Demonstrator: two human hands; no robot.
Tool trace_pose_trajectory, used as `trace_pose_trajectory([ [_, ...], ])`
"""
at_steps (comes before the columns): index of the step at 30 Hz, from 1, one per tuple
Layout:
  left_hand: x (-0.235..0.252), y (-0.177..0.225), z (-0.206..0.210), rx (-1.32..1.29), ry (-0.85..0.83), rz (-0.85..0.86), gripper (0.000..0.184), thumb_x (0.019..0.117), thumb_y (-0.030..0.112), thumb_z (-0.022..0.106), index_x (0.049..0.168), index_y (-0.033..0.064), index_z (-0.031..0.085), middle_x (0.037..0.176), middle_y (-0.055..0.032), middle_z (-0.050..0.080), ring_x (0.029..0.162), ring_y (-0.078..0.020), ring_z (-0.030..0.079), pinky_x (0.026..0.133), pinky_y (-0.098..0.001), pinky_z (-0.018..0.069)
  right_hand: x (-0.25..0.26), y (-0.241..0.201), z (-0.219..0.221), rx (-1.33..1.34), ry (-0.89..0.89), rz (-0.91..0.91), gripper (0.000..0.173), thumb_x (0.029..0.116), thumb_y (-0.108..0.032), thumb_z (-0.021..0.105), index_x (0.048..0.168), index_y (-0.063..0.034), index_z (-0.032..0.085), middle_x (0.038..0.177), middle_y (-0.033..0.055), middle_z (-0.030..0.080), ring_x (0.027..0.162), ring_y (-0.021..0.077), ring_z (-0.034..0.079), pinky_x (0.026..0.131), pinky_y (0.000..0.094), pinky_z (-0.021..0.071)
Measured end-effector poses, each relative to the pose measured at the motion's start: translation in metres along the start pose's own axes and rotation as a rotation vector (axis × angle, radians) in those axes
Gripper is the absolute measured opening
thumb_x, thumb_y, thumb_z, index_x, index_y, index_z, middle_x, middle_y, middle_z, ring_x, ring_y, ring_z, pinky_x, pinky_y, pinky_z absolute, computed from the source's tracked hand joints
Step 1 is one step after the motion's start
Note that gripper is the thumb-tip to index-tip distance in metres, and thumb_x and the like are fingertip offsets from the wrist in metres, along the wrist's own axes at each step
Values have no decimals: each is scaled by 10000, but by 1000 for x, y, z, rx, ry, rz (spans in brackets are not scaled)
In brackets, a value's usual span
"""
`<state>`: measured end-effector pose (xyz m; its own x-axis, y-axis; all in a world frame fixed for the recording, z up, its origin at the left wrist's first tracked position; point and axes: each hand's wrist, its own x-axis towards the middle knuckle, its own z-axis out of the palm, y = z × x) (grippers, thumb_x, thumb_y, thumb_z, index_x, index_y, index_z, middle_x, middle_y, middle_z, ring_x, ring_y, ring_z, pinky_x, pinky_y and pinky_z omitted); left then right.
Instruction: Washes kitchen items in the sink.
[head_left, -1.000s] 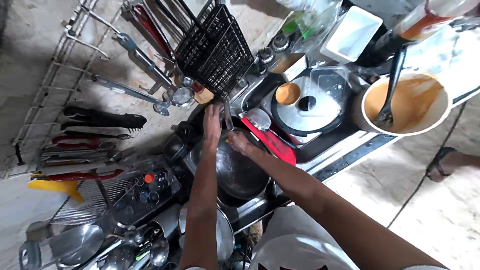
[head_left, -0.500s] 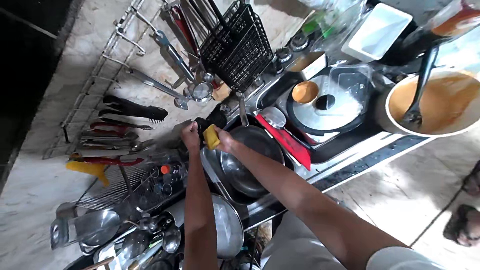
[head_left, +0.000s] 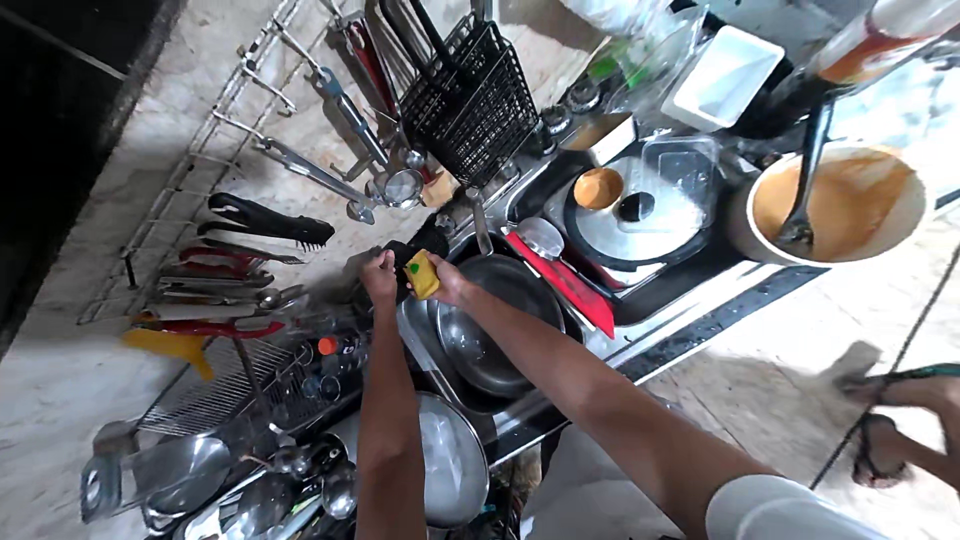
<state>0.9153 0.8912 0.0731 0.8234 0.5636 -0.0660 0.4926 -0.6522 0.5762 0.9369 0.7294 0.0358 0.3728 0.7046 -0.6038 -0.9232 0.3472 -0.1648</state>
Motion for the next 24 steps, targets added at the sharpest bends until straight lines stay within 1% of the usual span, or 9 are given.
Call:
trace_pose_trajectory([
  [3, 1, 7, -9, -1, -23, -23, 341, 1044, 329, 600, 1216, 68, 737, 1015, -138, 743, 857, -222, 711, 840, -447, 589, 8, 0, -4, -4, -7, -12, 639, 1041, -626, 398, 1429, -131, 506, 1233, 172, 663, 1034, 315, 687, 871, 495, 589],
  [7, -7, 1, 3, -3, 39, 10, 344, 1055, 336, 577, 1189, 69, 746, 883, -127, 723, 745, -225, 680, 767, -456, 580, 10, 2, -4, 27, -10, -1, 621, 1039, -615, 395, 1402, -129, 525, 1207, 166, 670, 1005, 301, 689, 855, 480, 588],
  [9, -11, 10, -5, 71, 11, 28, 370, 1063, 379, 549, 1173, 83, 741, 924, -154, 714, 826, -294, 681, 817, -531, 558, 3, 1, -9, 43, -63, -19, 604, 1047, -601, 376, 1392, -129, 530, 1193, 166, 673, 995, 300, 689, 842, 472, 589],
  [11, -27, 28, -10, 172, 75, 58, 444, 1082, 437, 468, 1186, 90, 724, 1097, -202, 719, 1042, -380, 683, 943, -616, 526, -5, 5, -26, 58, -141, -55, 605, 1046, -606, 354, 1393, -144, 532, 1195, 158, 683, 1009, 297, 694, 850, 471, 592],
  [13, -52, 50, 1, 218, 166, 182, 477, 1101, 447, 389, 1226, 88, 677, 1173, -211, 697, 1101, -395, 674, 955, -608, 536, -13, 7, -51, 119, -170, -87, 609, 1038, -608, 367, 1390, -144, 546, 1200, 168, 689, 1023, 310, 696, 863, 483, 590],
  [15, -65, 65, 22, 216, 108, 324, 380, 1106, 337, 430, 1212, 58, 665, 1204, -198, 677, 1089, -365, 680, 946, -556, 563, -25, 6, -77, 203, -136, -152, 595, 1043, -587, 360, 1381, -138, 554, 1200, 167, 689, 1035, 309, 693, 879, 485, 588],
  [18, -56, 70, 57, 254, -73, 372, 294, 1081, 257, 510, 1240, 48, 645, 1261, -211, 633, 1094, -376, 668, 938, -544, 570, -40, 4, -112, 308, -43, -222, 611, 1039, -603, 357, 1412, -155, 539, 1262, 167, 673, 1105, 324, 677, 926, 512, 571],
  [21, -14, 80, 96, 323, -157, 316, 409, 1040, 231, 593, 1390, 21, 568, 1354, -269, 579, 1201, -423, 620, 1027, -547, 525, -50, -1, -128, 317, 12, -279, 616, 1056, -603, 313, 1445, -174, 522, 1314, 165, 657, 1158, 329, 661, 949, 515, 561],
  [24, 9, 93, 117, 454, -210, 273, 507, 1013, 240, 641, 1479, 92, 508, 1489, -309, 431, 1228, -459, 592, 1008, -543, 542, -52, -5, -133, 305, -16, -363, 593, 1076, -561, 279, 1419, -151, 537, 1276, 168, 664, 1124, 314, 663, 939, 507, 558],
])
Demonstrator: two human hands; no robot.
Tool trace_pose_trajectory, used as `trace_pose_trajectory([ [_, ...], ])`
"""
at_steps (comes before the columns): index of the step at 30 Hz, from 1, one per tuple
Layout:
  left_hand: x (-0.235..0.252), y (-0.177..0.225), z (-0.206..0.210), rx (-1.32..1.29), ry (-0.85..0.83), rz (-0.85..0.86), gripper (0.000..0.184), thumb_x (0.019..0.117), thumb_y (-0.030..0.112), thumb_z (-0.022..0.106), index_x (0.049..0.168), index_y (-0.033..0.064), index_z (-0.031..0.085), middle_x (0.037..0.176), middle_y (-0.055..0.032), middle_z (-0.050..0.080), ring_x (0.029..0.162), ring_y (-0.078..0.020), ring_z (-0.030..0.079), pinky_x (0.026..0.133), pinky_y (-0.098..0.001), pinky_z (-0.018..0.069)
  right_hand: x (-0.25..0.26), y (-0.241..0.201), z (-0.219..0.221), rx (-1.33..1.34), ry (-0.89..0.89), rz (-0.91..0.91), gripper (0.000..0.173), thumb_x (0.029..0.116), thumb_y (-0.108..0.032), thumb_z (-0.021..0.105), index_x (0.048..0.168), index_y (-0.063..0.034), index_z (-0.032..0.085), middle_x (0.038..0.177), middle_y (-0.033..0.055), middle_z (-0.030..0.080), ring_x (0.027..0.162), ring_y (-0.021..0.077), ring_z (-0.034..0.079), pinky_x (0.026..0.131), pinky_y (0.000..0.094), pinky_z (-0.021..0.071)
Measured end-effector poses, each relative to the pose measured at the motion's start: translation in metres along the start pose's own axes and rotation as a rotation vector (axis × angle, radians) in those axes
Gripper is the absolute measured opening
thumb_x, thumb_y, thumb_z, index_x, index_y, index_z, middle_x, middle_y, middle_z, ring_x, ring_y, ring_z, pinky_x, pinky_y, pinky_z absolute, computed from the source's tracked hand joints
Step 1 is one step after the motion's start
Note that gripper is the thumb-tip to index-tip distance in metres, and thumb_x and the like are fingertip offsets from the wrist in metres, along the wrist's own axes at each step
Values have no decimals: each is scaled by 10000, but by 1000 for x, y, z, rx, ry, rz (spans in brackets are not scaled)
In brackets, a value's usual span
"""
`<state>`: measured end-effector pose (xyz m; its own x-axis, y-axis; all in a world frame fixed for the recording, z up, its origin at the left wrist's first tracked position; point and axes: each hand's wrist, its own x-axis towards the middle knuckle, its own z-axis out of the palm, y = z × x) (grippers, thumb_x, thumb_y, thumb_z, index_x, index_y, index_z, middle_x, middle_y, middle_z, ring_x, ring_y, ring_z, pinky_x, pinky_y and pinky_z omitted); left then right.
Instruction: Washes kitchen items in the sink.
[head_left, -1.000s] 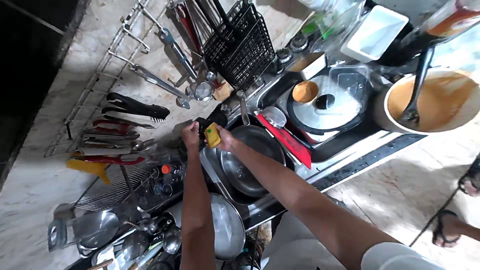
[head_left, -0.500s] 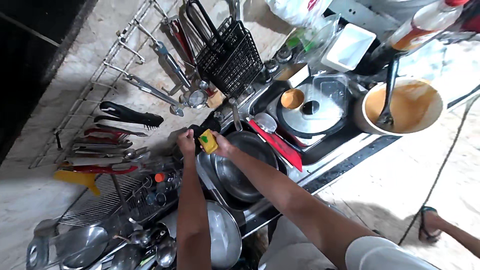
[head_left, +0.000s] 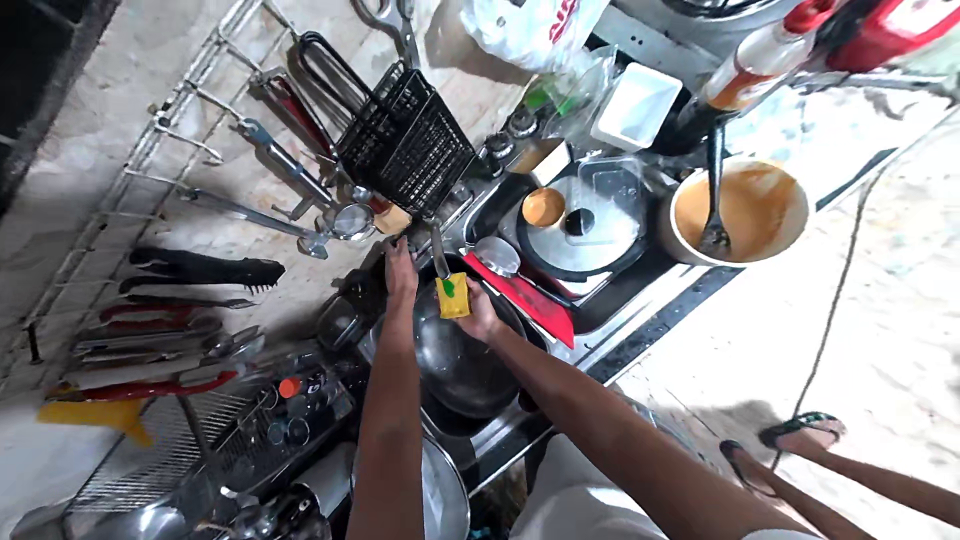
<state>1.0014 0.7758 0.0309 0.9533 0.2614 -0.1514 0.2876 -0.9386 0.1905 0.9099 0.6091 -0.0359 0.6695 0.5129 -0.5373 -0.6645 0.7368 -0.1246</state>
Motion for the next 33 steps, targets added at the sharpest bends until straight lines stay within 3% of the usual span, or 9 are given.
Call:
trace_pose_trajectory([
  [3, 13, -2, 5, 94, -31, -40, 461, 1007, 214, 648, 1447, 123, 543, 1492, -319, 425, 1263, -480, 561, 997, -565, 542, 5, -1, -2, -23, -37, -46, 570, 1084, -530, 277, 1443, -171, 534, 1273, 156, 670, 1120, 298, 667, 947, 500, 559],
  [7, 18, 0, 6, 127, -37, -34, 415, 1002, 114, 612, 1404, 35, 545, 1385, -282, 543, 1191, -448, 621, 964, -570, 557, 8, -5, 2, 33, -78, -83, 539, 1093, -490, 270, 1451, -177, 526, 1277, 144, 666, 1125, 279, 663, 964, 479, 553],
  [10, 21, 9, 3, 174, -68, -132, 436, 1045, 277, 570, 1339, -45, 552, 1239, -294, 640, 1112, -456, 662, 925, -596, 556, 8, -8, 4, 66, -68, -84, 527, 1099, -467, 284, 1466, -169, 516, 1303, 137, 659, 1154, 273, 656, 995, 480, 542],
  [15, 24, 13, 0, 104, -27, -205, 588, 1065, 492, 471, 1333, -18, 582, 1196, -290, 666, 1120, -460, 661, 935, -607, 543, 6, -7, 0, 67, -95, -98, 529, 1103, -465, 263, 1467, -177, 518, 1294, 124, 662, 1138, 251, 660, 979, 459, 550],
  [24, 24, 9, -2, 61, -78, -47, 360, 1030, 119, 531, 1360, -21, 555, 1377, -299, 542, 1247, -456, 578, 1048, -562, 500, 0, -4, -4, 75, -112, -88, 523, 1087, -459, 275, 1421, -164, 549, 1257, 137, 669, 1107, 269, 665, 946, 476, 558],
  [27, 17, -2, -2, 9, -23, -17, 343, 1048, 184, 530, 1357, 49, 595, 1406, -255, 555, 1252, -419, 595, 1040, -557, 512, -6, -3, -6, 51, -138, 10, 563, 1062, -514, 251, 1476, -213, 485, 1228, 186, 656, 1045, 329, 669, 891, 521, 565],
  [29, -7, 0, 0, -125, 121, -65, 376, 1059, 195, 521, 1394, 31, 568, 1430, -258, 536, 1277, -417, 576, 1068, -546, 496, -15, -6, -4, -51, -124, 103, 574, 1068, -546, 241, 1486, -228, 472, 1188, 193, 666, 981, 325, 684, 843, 494, 583],
  [31, -53, 8, 8, -299, 250, -114, 319, 1071, 178, 505, 1328, 12, 593, 1335, -231, 606, 1205, -381, 625, 1033, -529, 523, -22, -12, -4, -249, -109, 171, 601, 1066, -626, 273, 1495, -260, 481, 1153, 154, 685, 902, 266, 694, 769, 405, 595],
  [33, -102, 11, 33, -529, 216, -237, 217, 1031, 141, 568, 1160, 15, 688, 1088, -158, 719, 978, -281, 706, 900, -495, 587, -27, -21, -1, -491, -131, 181, 623, 1055, -663, 288, 1489, -268, 493, 1129, 94, 691, 838, 188, 672, 706, 318, 568],
])
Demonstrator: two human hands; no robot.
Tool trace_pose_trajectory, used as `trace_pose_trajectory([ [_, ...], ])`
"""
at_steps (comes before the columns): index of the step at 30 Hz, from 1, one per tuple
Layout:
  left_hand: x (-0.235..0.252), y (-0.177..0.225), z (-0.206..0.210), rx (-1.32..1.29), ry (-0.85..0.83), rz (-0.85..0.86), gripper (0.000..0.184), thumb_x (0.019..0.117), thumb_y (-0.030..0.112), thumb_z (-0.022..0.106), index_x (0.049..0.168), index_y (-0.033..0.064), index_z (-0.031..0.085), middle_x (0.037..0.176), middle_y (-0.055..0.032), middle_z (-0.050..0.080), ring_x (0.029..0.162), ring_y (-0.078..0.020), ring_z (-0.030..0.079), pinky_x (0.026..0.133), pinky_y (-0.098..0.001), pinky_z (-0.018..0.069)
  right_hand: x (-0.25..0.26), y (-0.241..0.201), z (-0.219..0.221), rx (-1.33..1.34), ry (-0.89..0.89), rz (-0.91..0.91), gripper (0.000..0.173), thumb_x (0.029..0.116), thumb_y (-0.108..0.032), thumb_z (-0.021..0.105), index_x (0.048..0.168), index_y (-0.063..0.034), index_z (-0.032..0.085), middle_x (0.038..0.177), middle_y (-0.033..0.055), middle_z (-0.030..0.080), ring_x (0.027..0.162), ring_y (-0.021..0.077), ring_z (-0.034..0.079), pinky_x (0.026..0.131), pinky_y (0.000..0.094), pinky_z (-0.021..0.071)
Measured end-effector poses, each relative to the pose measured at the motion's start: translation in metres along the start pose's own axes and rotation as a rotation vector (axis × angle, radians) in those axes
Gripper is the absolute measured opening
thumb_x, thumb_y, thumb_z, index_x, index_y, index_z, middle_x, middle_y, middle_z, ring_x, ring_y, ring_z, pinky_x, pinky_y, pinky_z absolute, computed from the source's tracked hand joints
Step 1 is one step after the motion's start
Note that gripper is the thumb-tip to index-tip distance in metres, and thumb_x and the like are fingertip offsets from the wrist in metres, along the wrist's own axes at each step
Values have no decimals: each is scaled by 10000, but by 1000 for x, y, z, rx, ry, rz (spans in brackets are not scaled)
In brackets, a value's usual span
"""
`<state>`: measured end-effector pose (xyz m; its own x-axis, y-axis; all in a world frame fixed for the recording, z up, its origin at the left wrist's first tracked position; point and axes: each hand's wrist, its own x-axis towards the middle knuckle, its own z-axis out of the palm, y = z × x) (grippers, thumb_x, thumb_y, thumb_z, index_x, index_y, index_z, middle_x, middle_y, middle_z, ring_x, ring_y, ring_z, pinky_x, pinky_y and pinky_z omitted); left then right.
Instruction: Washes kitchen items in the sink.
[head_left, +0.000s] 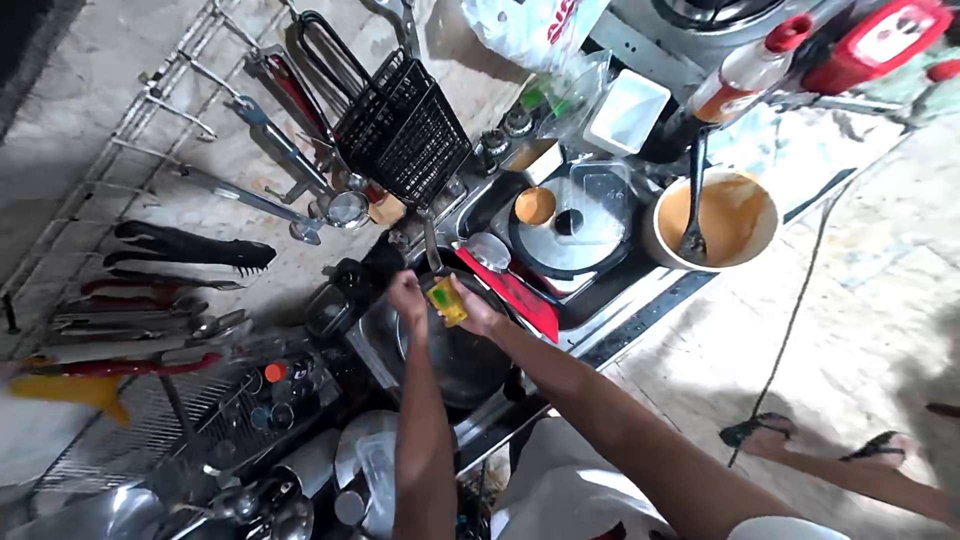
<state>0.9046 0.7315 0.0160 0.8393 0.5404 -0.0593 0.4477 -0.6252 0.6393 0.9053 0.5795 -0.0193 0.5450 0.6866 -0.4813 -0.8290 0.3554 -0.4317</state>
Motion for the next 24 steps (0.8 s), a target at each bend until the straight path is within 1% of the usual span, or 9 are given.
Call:
trace_pose_trajectory([
  [2, -56, -30, 20, -187, -109, -225, 191, 1002, 139, 620, 1048, -22, 711, 933, -154, 734, 825, -245, 722, 807, -466, 613, -8, -7, 1, -251, 32, 16, 603, 1059, -650, 310, 1369, -204, 571, 1014, 43, 683, 722, 123, 616, 619, 262, 517],
  [4, -109, -47, 39, -325, -226, -414, 254, 1028, 171, 610, 1098, -61, 686, 932, -166, 742, 778, -227, 740, 747, -410, 642, -13, -16, 6, -473, 129, 68, 594, 1047, -653, 371, 1181, -141, 641, 870, 18, 659, 599, 90, 548, 538, 245, 468],
  [6, -157, -55, 52, -459, -277, -489, 246, 1017, 41, 580, 1223, -89, 620, 1070, -218, 709, 866, -262, 718, 775, -411, 618, -15, -21, 10, -626, 230, 106, 567, 1033, -626, 463, 1130, -104, 663, 789, 14, 583, 564, 95, 476, 523, 265, 428],
  [9, -202, -50, 54, -424, -277, -545, 295, 1036, 64, 555, 1309, -28, 617, 1241, -225, 665, 1035, -299, 692, 894, -457, 585, -14, -26, 14, -726, 270, 147, 498, 1028, -562, 527, 1166, -101, 654, 769, 31, 559, 554, 112, 474, 516, 284, 438],
  [12, -238, -33, 47, -626, -132, -456, 395, 1120, 207, 373, 1299, -47, 618, 1275, -203, 665, 1163, -264, 649, 1021, -441, 524, -14, -28, 16, -673, 128, 203, 523, 1043, -590, 483, 1163, -103, 627, 763, 6, 553, 547, 96, 493, 508, 251, 456],
  [15, -271, -9, 36, -759, -162, -125, 647, 1110, 416, 187, 1305, -34, 608, 1308, -145, 672, 1256, -238, 608, 1109, -444, 474, -16, -30, 15, -511, -61, 237, 510, 1061, -507, 509, 1395, -121, 527, 1082, 90, 702, 859, 194, 695, 770, 340, 599],
  [17, -285, 4, 43, -854, -222, 45, 739, 1016, 595, 428, 1330, -57, 577, 1342, -165, 650, 1279, -261, 596, 1129, -449, 469, -19, -29, 15, -508, -113, 223, 466, 1069, -336, 563, 1480, -144, 459, 1180, 127, 695, 948, 240, 708, 833, 378, 606],
  [20, -295, 23, 60, -992, -201, -32, 623, 812, 274, 854, 1280, -42, 589, 1276, -163, 662, 1228, -249, 613, 1083, -413, 503, -21, -25, 18, -683, -45, 212, 375, 1062, -258, 586, 1404, -121, 514, 1027, 68, 696, 688, 103, 615, 605, 242, 520],
  [24, -294, 31, 77, -1055, -28, -66, 331, 854, 118, 795, 1095, -22, 617, 1071, -136, 689, 1060, -220, 661, 976, -376, 549, -31, -28, 33, -947, 152, 307, 494, 1058, -547, 487, 1119, -74, 614, 711, -14, 512, 502, 74, 429, 476, 234, 405],
])
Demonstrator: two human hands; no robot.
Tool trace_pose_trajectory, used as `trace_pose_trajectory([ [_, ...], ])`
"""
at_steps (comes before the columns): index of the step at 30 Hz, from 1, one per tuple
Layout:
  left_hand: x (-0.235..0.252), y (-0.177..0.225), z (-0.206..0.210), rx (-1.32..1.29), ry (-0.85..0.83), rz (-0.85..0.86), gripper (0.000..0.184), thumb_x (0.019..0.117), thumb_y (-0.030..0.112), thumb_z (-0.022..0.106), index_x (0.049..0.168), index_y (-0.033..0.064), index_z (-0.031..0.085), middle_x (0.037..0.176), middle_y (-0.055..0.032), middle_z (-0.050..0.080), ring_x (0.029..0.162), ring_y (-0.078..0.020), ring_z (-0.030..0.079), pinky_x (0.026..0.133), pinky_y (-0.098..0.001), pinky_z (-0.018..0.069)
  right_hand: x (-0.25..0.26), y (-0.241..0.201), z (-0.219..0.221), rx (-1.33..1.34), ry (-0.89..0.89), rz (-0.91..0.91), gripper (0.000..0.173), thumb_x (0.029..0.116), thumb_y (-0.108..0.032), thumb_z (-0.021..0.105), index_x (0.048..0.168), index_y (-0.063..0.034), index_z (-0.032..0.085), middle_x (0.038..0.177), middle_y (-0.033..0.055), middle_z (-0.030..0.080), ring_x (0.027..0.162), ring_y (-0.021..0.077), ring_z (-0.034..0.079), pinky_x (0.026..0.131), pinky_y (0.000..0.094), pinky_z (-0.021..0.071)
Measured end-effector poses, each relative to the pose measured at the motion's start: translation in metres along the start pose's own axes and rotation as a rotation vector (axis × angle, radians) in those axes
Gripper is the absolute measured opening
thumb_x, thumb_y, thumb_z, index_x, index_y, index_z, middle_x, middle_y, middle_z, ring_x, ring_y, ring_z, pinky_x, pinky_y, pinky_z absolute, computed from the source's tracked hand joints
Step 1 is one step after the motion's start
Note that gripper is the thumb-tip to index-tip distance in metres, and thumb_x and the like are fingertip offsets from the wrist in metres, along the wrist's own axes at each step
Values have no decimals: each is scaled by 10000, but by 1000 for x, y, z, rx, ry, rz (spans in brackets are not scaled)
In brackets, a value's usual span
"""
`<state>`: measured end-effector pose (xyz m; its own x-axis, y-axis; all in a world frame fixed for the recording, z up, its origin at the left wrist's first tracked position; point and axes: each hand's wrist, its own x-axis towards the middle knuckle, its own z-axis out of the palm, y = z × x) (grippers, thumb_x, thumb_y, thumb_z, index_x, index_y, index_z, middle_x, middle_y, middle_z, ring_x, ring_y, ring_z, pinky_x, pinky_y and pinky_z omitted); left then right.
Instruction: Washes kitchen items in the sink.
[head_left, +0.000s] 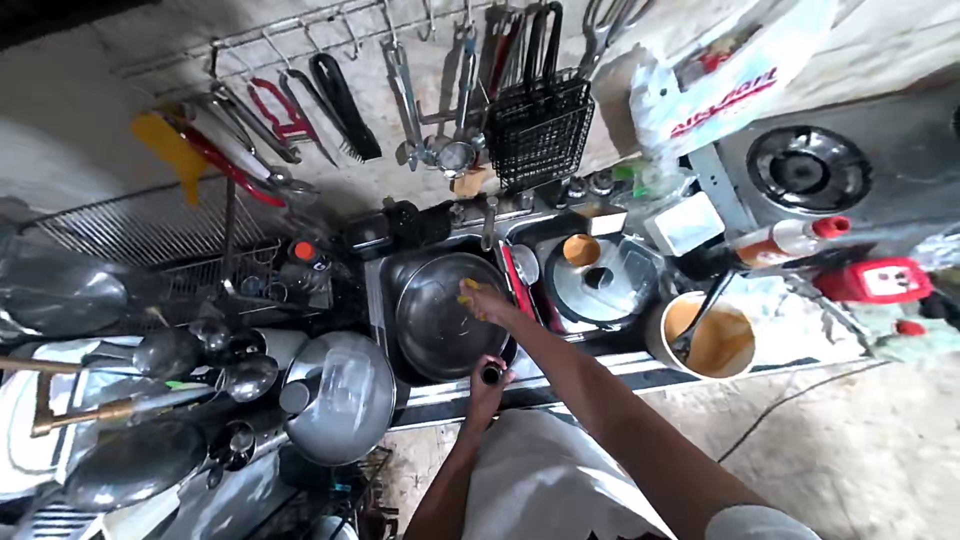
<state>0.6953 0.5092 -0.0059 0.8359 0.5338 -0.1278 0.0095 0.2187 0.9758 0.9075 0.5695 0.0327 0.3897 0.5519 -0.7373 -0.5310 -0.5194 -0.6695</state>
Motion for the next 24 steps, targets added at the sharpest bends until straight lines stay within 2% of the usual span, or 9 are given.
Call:
trace_pose_trajectory([
  [2, 3, 5, 6, -32, 73, 33, 281, 847, 106, 783, 1037, -13, 615, 1002, -121, 689, 997, -200, 670, 939, -356, 557, -1, -1, 2, -82, 10, -1, 579, 1052, -613, 429, 1050, -66, 620, 681, -6, 498, 510, 88, 449, 489, 249, 423],
  [6, 8, 43, 15, -73, 212, 3, 283, 823, 90, 779, 1036, -14, 625, 946, -91, 697, 913, -157, 681, 866, -324, 583, -1, -2, -7, -199, -176, -173, 422, 1053, -278, 605, 1379, -21, 531, 1076, 138, 682, 839, 189, 689, 777, 351, 603],
  [10, 17, 81, 15, -113, 281, -16, 281, 860, 131, 780, 1048, -9, 626, 905, -109, 683, 824, -187, 677, 759, -347, 602, -11, -11, -9, -400, -118, -193, 564, 984, -195, 703, 1488, -114, 462, 1121, 165, 660, 800, 211, 658, 730, 378, 581],
  [12, 23, 89, 14, -137, 297, 4, 298, 871, 167, 782, 1045, -10, 616, 865, -112, 672, 757, -187, 665, 706, -343, 595, -14, -15, -12, -452, -81, -204, 517, 1012, -280, 670, 1471, -121, 496, 1128, 166, 672, 778, 220, 631, 715, 402, 555],
  [14, 32, 101, 12, -181, 318, 13, 297, 882, 157, 773, 1046, -21, 601, 800, -112, 655, 675, -183, 647, 660, -337, 592, -16, -19, -14, -536, -35, -242, 431, 1052, -406, 579, 1316, -67, 602, 1021, 137, 702, 708, 201, 614, 659, 393, 531],
  [17, 49, 121, 6, -245, 347, 0, 291, 916, 155, 740, 1060, -18, 556, 665, -79, 586, 540, -158, 576, 561, -307, 545, -21, -28, -15, -635, 36, -285, 607, 1066, -553, 449, 1139, 2, 684, 988, 231, 697, 855, 368, 683, 797, 580, 558],
  [19, 61, 133, -1, -260, 347, -6, 291, 943, 176, 716, 1082, -14, 546, 651, -74, 562, 514, -157, 551, 523, -305, 526, -25, -32, -18, -635, 32, -302, 646, 1054, -595, 436, 1178, -14, 692, 1050, 245, 706, 946, 401, 695, 873, 619, 548],
  [21, 71, 144, -7, -248, 338, -8, 284, 965, 190, 688, 1099, -8, 535, 671, -77, 555, 512, -162, 543, 505, -310, 522, -26, -34, -24, -599, -40, -328, 574, 1038, -550, 528, 1351, -79, 626, 1166, 229, 696, 1004, 382, 695, 906, 606, 549],
  [24, 81, 156, -8, -250, 376, -46, 223, 990, 150, 653, 1077, -20, 536, 660, -87, 549, 490, -163, 530, 474, -298, 504, -18, -26, -36, -594, -133, -384, 533, 934, -261, 744, 1411, -128, 546, 1175, 207, 690, 963, 356, 709, 864, 590, 583],
])
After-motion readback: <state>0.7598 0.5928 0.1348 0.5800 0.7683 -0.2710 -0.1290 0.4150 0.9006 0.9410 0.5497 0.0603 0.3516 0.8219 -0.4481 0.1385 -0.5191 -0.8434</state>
